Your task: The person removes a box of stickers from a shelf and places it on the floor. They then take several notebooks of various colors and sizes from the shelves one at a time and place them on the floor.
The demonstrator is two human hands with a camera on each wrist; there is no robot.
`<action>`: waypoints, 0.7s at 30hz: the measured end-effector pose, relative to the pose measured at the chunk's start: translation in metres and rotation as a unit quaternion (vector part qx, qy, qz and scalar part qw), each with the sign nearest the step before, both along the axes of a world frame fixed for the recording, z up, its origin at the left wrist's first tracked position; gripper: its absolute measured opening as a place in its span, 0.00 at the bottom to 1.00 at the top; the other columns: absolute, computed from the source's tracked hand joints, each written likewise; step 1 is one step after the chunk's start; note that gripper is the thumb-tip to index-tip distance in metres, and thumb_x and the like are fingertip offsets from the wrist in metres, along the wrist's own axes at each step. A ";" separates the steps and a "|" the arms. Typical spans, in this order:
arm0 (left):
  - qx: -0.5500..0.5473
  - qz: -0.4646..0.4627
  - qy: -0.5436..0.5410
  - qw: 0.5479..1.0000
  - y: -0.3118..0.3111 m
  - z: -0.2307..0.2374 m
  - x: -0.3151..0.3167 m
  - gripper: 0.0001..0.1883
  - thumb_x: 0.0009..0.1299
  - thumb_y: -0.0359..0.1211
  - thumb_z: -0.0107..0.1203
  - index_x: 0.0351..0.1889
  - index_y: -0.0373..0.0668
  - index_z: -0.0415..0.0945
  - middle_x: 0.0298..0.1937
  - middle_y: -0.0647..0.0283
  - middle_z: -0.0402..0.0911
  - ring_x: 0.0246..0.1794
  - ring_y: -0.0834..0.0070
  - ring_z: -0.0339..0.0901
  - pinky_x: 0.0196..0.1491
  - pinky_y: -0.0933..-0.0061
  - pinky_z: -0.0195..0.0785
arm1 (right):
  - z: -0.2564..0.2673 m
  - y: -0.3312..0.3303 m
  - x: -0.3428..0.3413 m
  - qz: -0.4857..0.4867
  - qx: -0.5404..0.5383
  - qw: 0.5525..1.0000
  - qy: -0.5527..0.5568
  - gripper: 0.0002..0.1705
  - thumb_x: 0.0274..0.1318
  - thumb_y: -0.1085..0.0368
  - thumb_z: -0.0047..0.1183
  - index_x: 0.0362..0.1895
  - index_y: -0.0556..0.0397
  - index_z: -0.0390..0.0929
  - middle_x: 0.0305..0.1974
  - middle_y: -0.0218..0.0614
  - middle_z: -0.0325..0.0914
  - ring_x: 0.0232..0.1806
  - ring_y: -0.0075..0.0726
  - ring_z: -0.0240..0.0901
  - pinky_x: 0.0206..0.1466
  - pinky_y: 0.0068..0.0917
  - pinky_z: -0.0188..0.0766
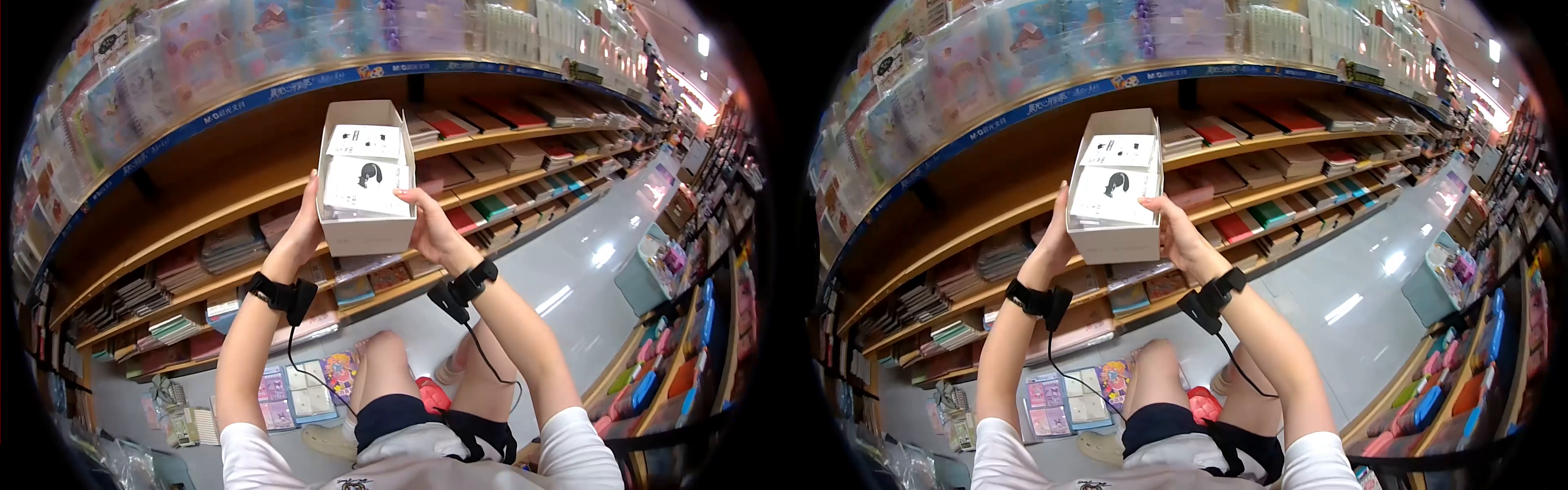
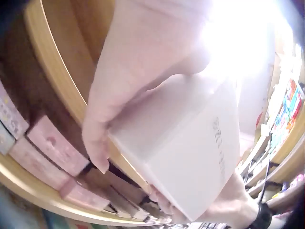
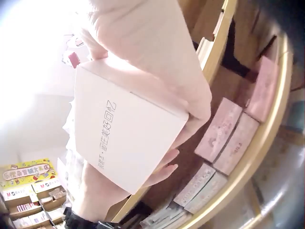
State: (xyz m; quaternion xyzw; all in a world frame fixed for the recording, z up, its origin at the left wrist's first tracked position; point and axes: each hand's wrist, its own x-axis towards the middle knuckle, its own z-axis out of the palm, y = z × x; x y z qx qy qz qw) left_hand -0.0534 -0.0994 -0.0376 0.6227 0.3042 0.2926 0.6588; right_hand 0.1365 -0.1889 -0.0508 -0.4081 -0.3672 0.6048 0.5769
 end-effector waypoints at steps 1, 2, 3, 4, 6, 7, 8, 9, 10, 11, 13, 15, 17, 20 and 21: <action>0.005 -0.068 -0.063 0.996 0.001 -0.011 0.001 0.46 0.63 0.71 0.21 0.70 0.50 0.49 0.68 0.56 0.57 0.68 0.62 0.54 0.64 0.51 0.48 | -0.003 -0.017 -0.001 -0.011 -0.004 1.000 0.003 0.38 0.49 0.45 0.49 0.60 0.53 0.62 0.53 0.39 0.69 0.53 0.41 0.67 0.55 0.45 0.62; -0.042 -0.105 -0.093 0.989 -0.009 -0.018 -0.004 0.43 0.65 0.68 0.28 0.71 0.51 0.44 0.69 0.56 0.54 0.69 0.62 0.51 0.64 0.53 0.49 | -0.006 -0.036 -0.001 -0.020 -0.011 1.000 0.005 0.36 0.49 0.47 0.49 0.60 0.53 0.63 0.53 0.38 0.69 0.53 0.40 0.67 0.55 0.44 0.63; -0.019 -0.102 -0.075 0.992 -0.021 -0.032 -0.003 0.42 0.65 0.64 0.34 0.71 0.52 0.42 0.69 0.57 0.53 0.69 0.62 0.50 0.64 0.54 0.49 | -0.007 -0.057 -0.005 -0.024 -0.004 1.000 0.017 0.36 0.49 0.48 0.49 0.59 0.55 0.63 0.54 0.38 0.69 0.53 0.38 0.67 0.56 0.42 0.63; 0.005 -0.096 -0.057 0.994 -0.040 -0.036 -0.002 0.41 0.65 0.59 0.40 0.71 0.53 0.39 0.69 0.57 0.52 0.69 0.63 0.49 0.64 0.54 0.49 | -0.015 -0.073 -0.004 -0.046 -0.021 0.998 0.024 0.34 0.50 0.50 0.49 0.59 0.56 0.63 0.54 0.39 0.69 0.54 0.37 0.67 0.56 0.40 0.63; 0.024 -0.082 -0.079 0.993 -0.082 -0.040 -0.002 0.45 0.61 0.50 0.50 0.71 0.55 0.35 0.68 0.56 0.52 0.68 0.63 0.50 0.61 0.57 0.54 | -0.046 -0.098 0.010 -0.061 -0.031 0.997 0.030 0.33 0.50 0.52 0.48 0.58 0.58 0.64 0.54 0.40 0.70 0.54 0.36 0.67 0.56 0.39 0.62; -0.007 -0.089 -0.085 0.992 -0.099 -0.048 -0.001 0.45 0.61 0.50 0.51 0.71 0.55 0.34 0.67 0.56 0.52 0.67 0.63 0.51 0.59 0.57 0.55 | -0.054 -0.114 0.015 -0.032 -0.029 0.998 0.036 0.33 0.50 0.52 0.50 0.59 0.52 0.62 0.53 0.38 0.68 0.53 0.33 0.67 0.53 0.35 0.64; -0.037 -0.093 -0.091 0.991 -0.114 -0.057 0.002 0.46 0.61 0.49 0.51 0.71 0.56 0.33 0.67 0.57 0.53 0.66 0.64 0.52 0.58 0.58 0.56 | -0.057 -0.132 0.017 -0.020 -0.034 0.999 0.036 0.31 0.51 0.54 0.50 0.58 0.55 0.63 0.52 0.39 0.69 0.54 0.32 0.65 0.53 0.34 0.64; -0.067 -0.091 -0.080 0.990 -0.125 -0.072 0.007 0.48 0.61 0.49 0.52 0.72 0.57 0.29 0.67 0.56 0.53 0.65 0.65 0.55 0.57 0.59 0.58 | -0.064 -0.147 0.020 -0.021 -0.050 0.998 0.038 0.31 0.51 0.54 0.50 0.58 0.55 0.63 0.52 0.39 0.69 0.55 0.31 0.64 0.55 0.32 0.63; -0.079 -0.083 -0.076 0.990 -0.131 -0.097 0.013 0.51 0.60 0.48 0.53 0.72 0.58 0.25 0.67 0.55 0.53 0.63 0.65 0.58 0.54 0.59 0.60 | -0.073 -0.160 0.024 -0.023 -0.067 0.997 0.040 0.32 0.51 0.54 0.50 0.58 0.56 0.63 0.53 0.39 0.69 0.56 0.31 0.64 0.56 0.31 0.62; -0.105 -0.092 -0.075 0.987 -0.140 -0.116 0.019 0.52 0.60 0.48 0.54 0.71 0.58 0.23 0.67 0.54 0.53 0.62 0.64 0.59 0.53 0.60 0.61 | -0.083 -0.172 0.027 -0.065 -0.094 0.993 0.033 0.31 0.51 0.55 0.50 0.57 0.59 0.64 0.52 0.41 0.70 0.54 0.33 0.66 0.56 0.32 0.63; -0.159 -0.099 -0.059 0.981 -0.156 -0.143 0.033 0.53 0.59 0.47 0.54 0.71 0.56 0.21 0.66 0.53 0.54 0.59 0.62 0.62 0.53 0.61 0.61 | -0.106 -0.191 0.034 -0.146 -0.143 0.979 0.017 0.29 0.50 0.57 0.49 0.54 0.64 0.67 0.51 0.44 0.72 0.50 0.38 0.71 0.56 0.34 0.65; -0.199 -0.091 -0.059 0.974 -0.167 -0.169 0.053 0.52 0.60 0.44 0.54 0.71 0.55 0.23 0.65 0.53 0.54 0.62 0.63 0.59 0.55 0.64 0.59 | -0.126 -0.197 0.047 -0.154 -0.158 0.975 0.017 0.29 0.50 0.57 0.49 0.53 0.64 0.67 0.51 0.44 0.72 0.52 0.38 0.70 0.57 0.35 0.64; -0.288 -0.068 -0.045 0.954 -0.170 -0.213 0.073 0.51 0.59 0.41 0.55 0.71 0.54 0.26 0.66 0.54 0.53 0.64 0.63 0.55 0.57 0.66 0.58 | -0.190 -0.194 0.079 -0.125 -0.186 0.971 0.086 0.29 0.49 0.58 0.49 0.53 0.62 0.67 0.51 0.44 0.72 0.53 0.38 0.68 0.58 0.36 0.63; -0.329 -0.039 -0.114 0.937 -0.167 -0.274 0.104 0.51 0.59 0.41 0.55 0.71 0.52 0.27 0.66 0.54 0.53 0.65 0.63 0.55 0.59 0.65 0.57 | -0.234 -0.190 0.104 -0.084 -0.250 0.959 0.103 0.29 0.49 0.58 0.49 0.55 0.60 0.66 0.52 0.43 0.71 0.54 0.39 0.68 0.58 0.36 0.62; -0.333 -0.012 -0.132 0.934 -0.162 -0.287 0.114 0.52 0.59 0.41 0.57 0.70 0.49 0.26 0.66 0.53 0.53 0.65 0.64 0.55 0.61 0.65 0.56 | -0.243 -0.184 0.110 -0.068 -0.257 0.959 0.094 0.30 0.49 0.57 0.49 0.56 0.59 0.66 0.53 0.42 0.71 0.54 0.39 0.68 0.59 0.37 0.62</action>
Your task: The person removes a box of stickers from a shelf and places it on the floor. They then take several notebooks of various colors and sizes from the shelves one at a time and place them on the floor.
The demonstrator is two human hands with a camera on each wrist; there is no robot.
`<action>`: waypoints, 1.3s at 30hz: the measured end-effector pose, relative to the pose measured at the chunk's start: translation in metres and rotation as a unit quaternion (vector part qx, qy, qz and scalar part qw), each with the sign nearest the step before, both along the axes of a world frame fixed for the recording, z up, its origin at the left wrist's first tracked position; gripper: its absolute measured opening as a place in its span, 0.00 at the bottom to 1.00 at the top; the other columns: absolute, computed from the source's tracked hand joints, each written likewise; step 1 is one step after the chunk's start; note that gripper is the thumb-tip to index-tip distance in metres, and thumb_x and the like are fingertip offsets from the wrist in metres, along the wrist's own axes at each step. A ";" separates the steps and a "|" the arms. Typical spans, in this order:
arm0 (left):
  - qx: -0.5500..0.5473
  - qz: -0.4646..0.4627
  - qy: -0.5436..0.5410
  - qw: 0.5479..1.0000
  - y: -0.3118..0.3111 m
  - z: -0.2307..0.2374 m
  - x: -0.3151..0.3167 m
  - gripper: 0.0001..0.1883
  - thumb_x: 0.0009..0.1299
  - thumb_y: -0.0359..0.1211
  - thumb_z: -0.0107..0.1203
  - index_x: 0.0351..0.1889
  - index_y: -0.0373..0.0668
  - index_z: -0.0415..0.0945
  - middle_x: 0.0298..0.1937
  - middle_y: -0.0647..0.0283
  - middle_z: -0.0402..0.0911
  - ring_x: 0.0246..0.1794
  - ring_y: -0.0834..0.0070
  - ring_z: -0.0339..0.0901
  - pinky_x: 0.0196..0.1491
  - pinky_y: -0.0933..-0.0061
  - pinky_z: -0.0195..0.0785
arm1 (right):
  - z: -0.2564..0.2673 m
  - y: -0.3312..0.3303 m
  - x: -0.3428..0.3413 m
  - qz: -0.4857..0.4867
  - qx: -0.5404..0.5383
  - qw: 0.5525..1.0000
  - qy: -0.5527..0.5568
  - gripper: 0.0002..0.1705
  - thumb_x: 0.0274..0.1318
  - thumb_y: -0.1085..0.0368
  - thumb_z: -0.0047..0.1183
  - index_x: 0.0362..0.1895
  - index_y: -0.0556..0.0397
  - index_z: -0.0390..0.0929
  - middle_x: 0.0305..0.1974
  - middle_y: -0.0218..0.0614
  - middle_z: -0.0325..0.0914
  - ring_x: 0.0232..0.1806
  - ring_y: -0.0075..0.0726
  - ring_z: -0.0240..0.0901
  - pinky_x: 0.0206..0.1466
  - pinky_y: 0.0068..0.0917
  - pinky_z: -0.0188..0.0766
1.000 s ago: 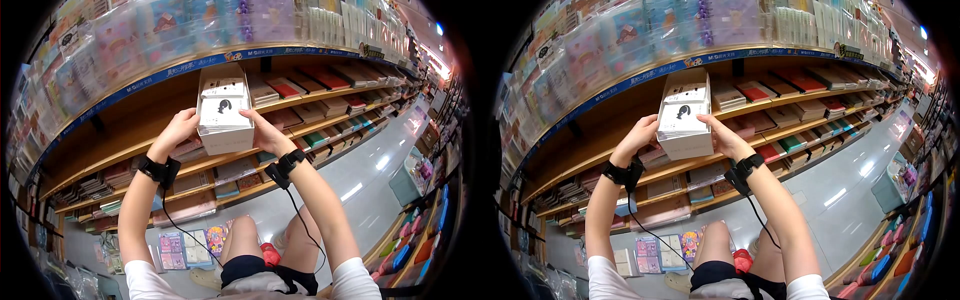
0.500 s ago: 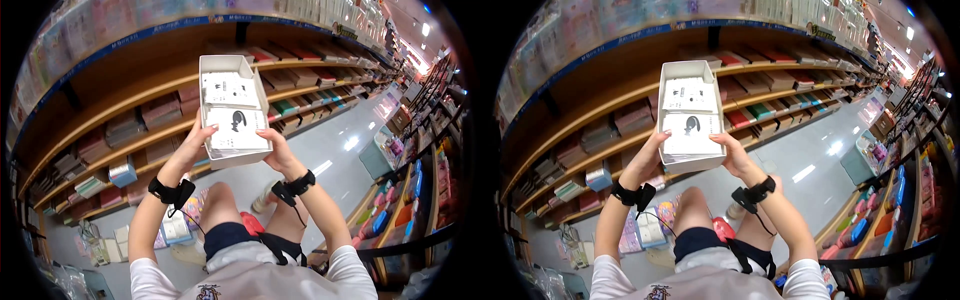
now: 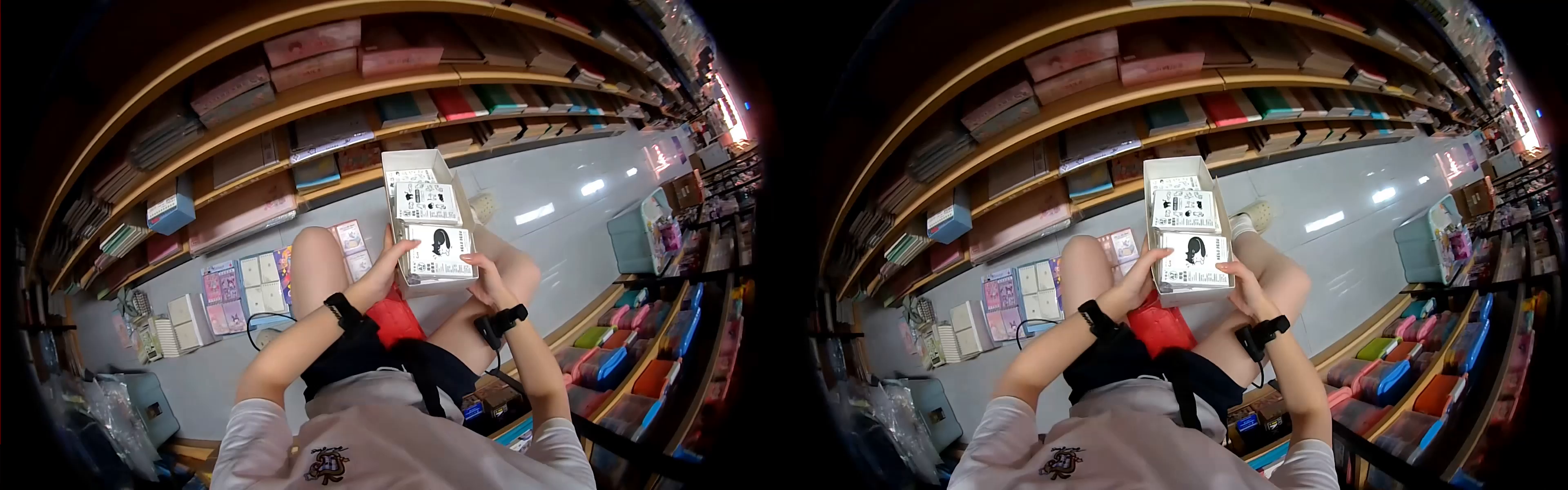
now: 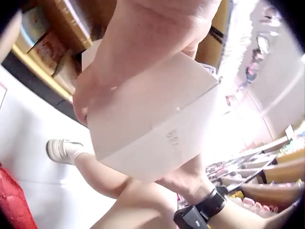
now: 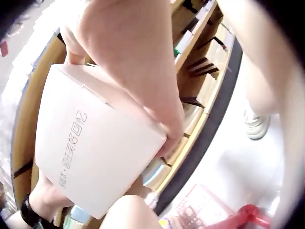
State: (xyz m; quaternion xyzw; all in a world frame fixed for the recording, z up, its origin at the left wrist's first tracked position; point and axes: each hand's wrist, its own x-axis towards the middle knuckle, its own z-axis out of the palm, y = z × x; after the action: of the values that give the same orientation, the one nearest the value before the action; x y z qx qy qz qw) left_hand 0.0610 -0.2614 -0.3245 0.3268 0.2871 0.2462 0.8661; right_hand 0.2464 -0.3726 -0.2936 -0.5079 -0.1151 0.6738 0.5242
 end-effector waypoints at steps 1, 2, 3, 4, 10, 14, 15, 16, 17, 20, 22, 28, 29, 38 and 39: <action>-0.031 0.005 0.021 0.999 0.002 -0.014 0.007 0.52 0.59 0.41 0.58 0.70 0.48 0.27 0.66 0.53 0.54 0.65 0.64 0.55 0.61 0.64 0.56 | -0.008 0.007 0.005 0.019 -0.007 1.000 -0.003 0.30 0.48 0.57 0.49 0.56 0.58 0.66 0.53 0.42 0.71 0.54 0.39 0.68 0.59 0.37 0.61; -0.061 0.010 0.043 0.997 0.004 -0.029 0.014 0.52 0.59 0.40 0.59 0.70 0.47 0.27 0.65 0.53 0.54 0.65 0.64 0.56 0.61 0.64 0.55 | -0.017 0.014 0.011 0.038 -0.014 0.999 -0.006 0.30 0.48 0.57 0.49 0.56 0.57 0.66 0.53 0.41 0.71 0.54 0.39 0.68 0.59 0.38 0.61; -0.091 0.015 0.064 0.994 0.007 -0.039 0.020 0.53 0.59 0.40 0.60 0.70 0.47 0.27 0.65 0.53 0.55 0.65 0.64 0.56 0.61 0.64 0.55 | -0.039 0.020 0.022 0.043 -0.033 0.998 0.018 0.30 0.48 0.57 0.49 0.56 0.57 0.66 0.53 0.41 0.71 0.54 0.40 0.68 0.59 0.37 0.61; -0.111 0.024 0.078 0.990 0.010 -0.046 0.024 0.50 0.58 0.36 0.62 0.68 0.47 0.32 0.62 0.53 0.59 0.62 0.64 0.61 0.60 0.64 0.57 | -0.070 0.026 0.035 0.048 -0.050 0.997 0.042 0.30 0.47 0.58 0.49 0.56 0.57 0.66 0.53 0.41 0.71 0.54 0.40 0.68 0.59 0.37 0.60; -0.118 0.051 0.153 0.980 0.029 -0.121 0.048 0.42 0.58 0.29 0.61 0.65 0.48 0.42 0.55 0.56 0.67 0.56 0.65 0.67 0.55 0.64 0.64 | -0.199 0.057 0.054 -0.012 -0.078 0.987 0.143 0.30 0.39 0.64 0.43 0.54 0.53 0.68 0.48 0.38 0.73 0.50 0.38 0.69 0.55 0.35 0.63; -0.146 0.043 0.157 0.976 0.047 -0.180 0.047 0.37 0.60 0.31 0.59 0.64 0.48 0.48 0.56 0.58 0.67 0.56 0.66 0.68 0.53 0.63 0.66 | -0.231 0.079 0.045 -0.021 -0.110 0.988 0.102 0.36 0.30 0.68 0.42 0.54 0.50 0.68 0.43 0.32 0.71 0.45 0.31 0.66 0.50 0.25 0.63; -0.153 0.040 0.162 0.974 0.052 -0.188 0.046 0.36 0.61 0.32 0.58 0.64 0.49 0.50 0.56 0.60 0.67 0.56 0.65 0.68 0.52 0.62 0.67 | -0.240 0.086 0.044 -0.001 -0.092 0.993 0.079 0.37 0.29 0.68 0.42 0.55 0.50 0.68 0.43 0.31 0.71 0.45 0.31 0.66 0.49 0.24 0.63; -0.139 0.057 0.162 0.975 0.054 -0.196 0.047 0.31 0.62 0.32 0.57 0.62 0.46 0.56 0.54 0.59 0.70 0.54 0.65 0.70 0.51 0.64 0.68 | -0.250 0.092 0.046 0.019 -0.074 0.996 0.055 0.38 0.28 0.69 0.42 0.56 0.50 0.67 0.43 0.31 0.71 0.44 0.30 0.66 0.48 0.22 0.62; -0.159 0.053 0.170 0.971 0.056 -0.202 0.048 0.29 0.62 0.33 0.57 0.61 0.45 0.58 0.53 0.59 0.71 0.53 0.66 0.71 0.51 0.64 0.68 | -0.258 0.094 0.049 0.038 -0.058 0.997 0.029 0.40 0.27 0.69 0.41 0.56 0.50 0.67 0.43 0.31 0.71 0.44 0.29 0.65 0.47 0.21 0.61; -0.179 0.038 0.173 0.968 0.066 -0.215 0.049 0.23 0.63 0.35 0.55 0.56 0.42 0.65 0.48 0.60 0.75 0.49 0.68 0.74 0.50 0.65 0.69 | -0.286 0.102 0.045 0.020 -0.055 0.996 0.070 0.42 0.29 0.70 0.41 0.61 0.53 0.64 0.37 0.29 0.69 0.33 0.25 0.58 0.32 0.15 0.55; -0.220 0.031 0.198 0.955 0.070 -0.237 0.040 0.23 0.63 0.37 0.54 0.55 0.42 0.66 0.49 0.62 0.75 0.49 0.68 0.73 0.51 0.65 0.68 | -0.305 0.108 0.039 0.008 -0.069 0.995 0.072 0.43 0.29 0.72 0.42 0.62 0.53 0.64 0.37 0.29 0.69 0.32 0.25 0.59 0.29 0.14 0.55; -0.306 0.052 0.131 0.942 0.063 -0.276 0.038 0.25 0.66 0.40 0.50 0.60 0.41 0.63 0.57 0.60 0.71 0.57 0.63 0.68 0.59 0.61 0.61 | -0.315 0.113 0.020 -0.029 -0.120 0.992 -0.023 0.46 0.29 0.75 0.37 0.65 0.53 0.60 0.54 0.34 0.68 0.54 0.32 0.62 0.45 0.13 0.60; -0.293 0.049 0.139 0.945 0.063 -0.278 0.038 0.25 0.66 0.40 0.50 0.60 0.41 0.63 0.58 0.60 0.70 0.58 0.63 0.67 0.59 0.61 0.59 | -0.315 0.114 0.019 -0.040 -0.125 0.991 -0.019 0.47 0.28 0.75 0.37 0.65 0.53 0.60 0.55 0.34 0.68 0.55 0.31 0.61 0.45 0.13 0.60; -0.186 -0.062 0.370 0.908 0.079 -0.265 0.034 0.19 0.60 0.28 0.55 0.49 0.36 0.67 0.44 0.58 0.75 0.42 0.71 0.74 0.41 0.73 0.70 | -0.317 0.102 -0.012 0.075 -0.131 0.933 -0.327 0.17 0.46 0.66 0.43 0.39 0.65 0.69 0.37 0.54 0.75 0.41 0.56 0.71 0.46 0.40 0.66; -0.175 -0.079 0.381 0.904 0.083 -0.265 0.034 0.19 0.60 0.26 0.56 0.50 0.34 0.68 0.44 0.59 0.75 0.41 0.73 0.74 0.40 0.74 0.70 | -0.319 0.099 -0.017 0.102 -0.132 0.903 -0.396 0.16 0.45 0.67 0.43 0.38 0.65 0.69 0.37 0.59 0.74 0.40 0.62 0.71 0.45 0.42 0.66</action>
State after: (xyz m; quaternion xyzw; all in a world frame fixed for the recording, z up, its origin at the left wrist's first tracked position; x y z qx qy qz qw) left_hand 0.0945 -0.1780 -0.5899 0.2604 0.6072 -0.0208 0.7504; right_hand 0.2297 -0.2740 -0.6130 -0.7829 -0.2745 0.4761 0.2916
